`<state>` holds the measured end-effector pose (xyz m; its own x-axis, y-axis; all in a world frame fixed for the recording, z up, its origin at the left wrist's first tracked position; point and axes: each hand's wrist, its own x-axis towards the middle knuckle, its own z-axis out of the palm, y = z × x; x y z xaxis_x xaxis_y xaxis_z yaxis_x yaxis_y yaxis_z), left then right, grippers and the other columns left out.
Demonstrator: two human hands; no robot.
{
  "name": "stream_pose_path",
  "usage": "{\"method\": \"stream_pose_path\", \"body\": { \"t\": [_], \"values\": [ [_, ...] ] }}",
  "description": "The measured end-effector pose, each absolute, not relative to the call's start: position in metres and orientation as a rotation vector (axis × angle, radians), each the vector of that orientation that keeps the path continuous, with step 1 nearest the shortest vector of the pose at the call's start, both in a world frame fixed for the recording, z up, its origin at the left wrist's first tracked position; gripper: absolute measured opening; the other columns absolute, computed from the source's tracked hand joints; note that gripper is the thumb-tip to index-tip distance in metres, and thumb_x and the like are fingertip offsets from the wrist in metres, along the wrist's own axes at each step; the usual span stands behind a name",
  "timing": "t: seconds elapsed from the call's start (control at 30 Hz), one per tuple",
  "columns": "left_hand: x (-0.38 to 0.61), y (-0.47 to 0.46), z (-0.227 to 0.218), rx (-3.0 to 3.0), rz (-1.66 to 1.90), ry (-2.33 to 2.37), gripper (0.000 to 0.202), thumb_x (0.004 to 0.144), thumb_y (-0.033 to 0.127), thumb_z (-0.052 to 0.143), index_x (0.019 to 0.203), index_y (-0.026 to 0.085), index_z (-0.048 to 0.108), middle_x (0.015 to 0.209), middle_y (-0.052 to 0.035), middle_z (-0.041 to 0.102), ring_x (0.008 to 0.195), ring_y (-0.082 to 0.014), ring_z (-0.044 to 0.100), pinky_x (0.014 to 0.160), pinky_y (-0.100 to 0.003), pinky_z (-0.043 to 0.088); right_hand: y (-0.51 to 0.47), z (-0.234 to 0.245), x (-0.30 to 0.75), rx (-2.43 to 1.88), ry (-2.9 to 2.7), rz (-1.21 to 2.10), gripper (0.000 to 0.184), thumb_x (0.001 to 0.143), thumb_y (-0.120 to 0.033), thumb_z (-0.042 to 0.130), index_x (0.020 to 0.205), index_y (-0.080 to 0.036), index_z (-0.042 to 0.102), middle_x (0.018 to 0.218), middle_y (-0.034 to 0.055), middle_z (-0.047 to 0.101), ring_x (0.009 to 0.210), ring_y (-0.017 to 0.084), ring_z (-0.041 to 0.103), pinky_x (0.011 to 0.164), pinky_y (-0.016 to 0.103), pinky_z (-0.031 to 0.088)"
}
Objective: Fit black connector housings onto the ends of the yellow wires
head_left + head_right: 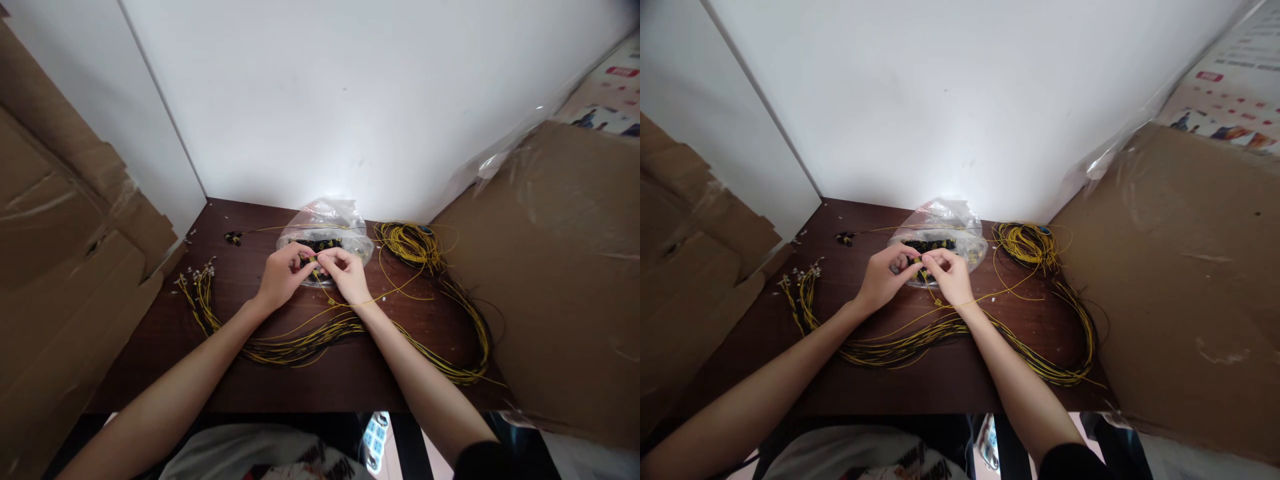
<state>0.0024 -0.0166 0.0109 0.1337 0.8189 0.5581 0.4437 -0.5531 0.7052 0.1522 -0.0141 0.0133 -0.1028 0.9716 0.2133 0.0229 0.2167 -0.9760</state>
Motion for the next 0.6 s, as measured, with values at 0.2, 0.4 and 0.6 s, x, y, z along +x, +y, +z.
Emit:
{"method": "stream_pose_path", "body": {
  "t": [0.2,0.4,0.6],
  "values": [
    [0.0023,-0.0167,0.0091,2.052,1.369,1.209,0.018,0.075,0.022,0.063,0.093,0.017,0.061,0.073,0.0012,0.059,0.054,-0.0074,0.045,0.056,-0.021,0.039,-0.0144,0.0117,0.1524,-1.026,-1.438,1.077,0.022,0.073,-0.039,0.063,0.074,-0.016,0.063,0.06,0.0,0.059,0.055,0.011,0.052,0.057,0.025,0.043],
    [0.002,-0.0164,0.0092,2.053,1.375,1.2,0.019,0.076,0.02,0.062,0.095,0.017,0.06,0.073,0.0006,0.06,0.054,-0.0075,0.045,0.056,-0.021,0.04,-0.0152,0.013,0.1523,-1.038,-1.417,1.066,0.023,0.074,-0.039,0.063,0.073,-0.016,0.062,0.061,0.0,0.059,0.056,0.011,0.052,0.058,0.025,0.043],
    [0.002,-0.0161,0.0087,2.039,1.379,1.198,0.02,0.075,0.021,0.062,0.095,0.017,0.06,0.074,0.0001,0.06,0.054,-0.0078,0.046,0.056,-0.021,0.041,-0.0162,0.0129,0.1518,-1.063,-1.443,1.0,0.023,0.075,-0.04,0.061,0.073,-0.016,0.062,0.06,-0.0001,0.058,0.055,0.011,0.051,0.057,0.025,0.043]
  ]
}}
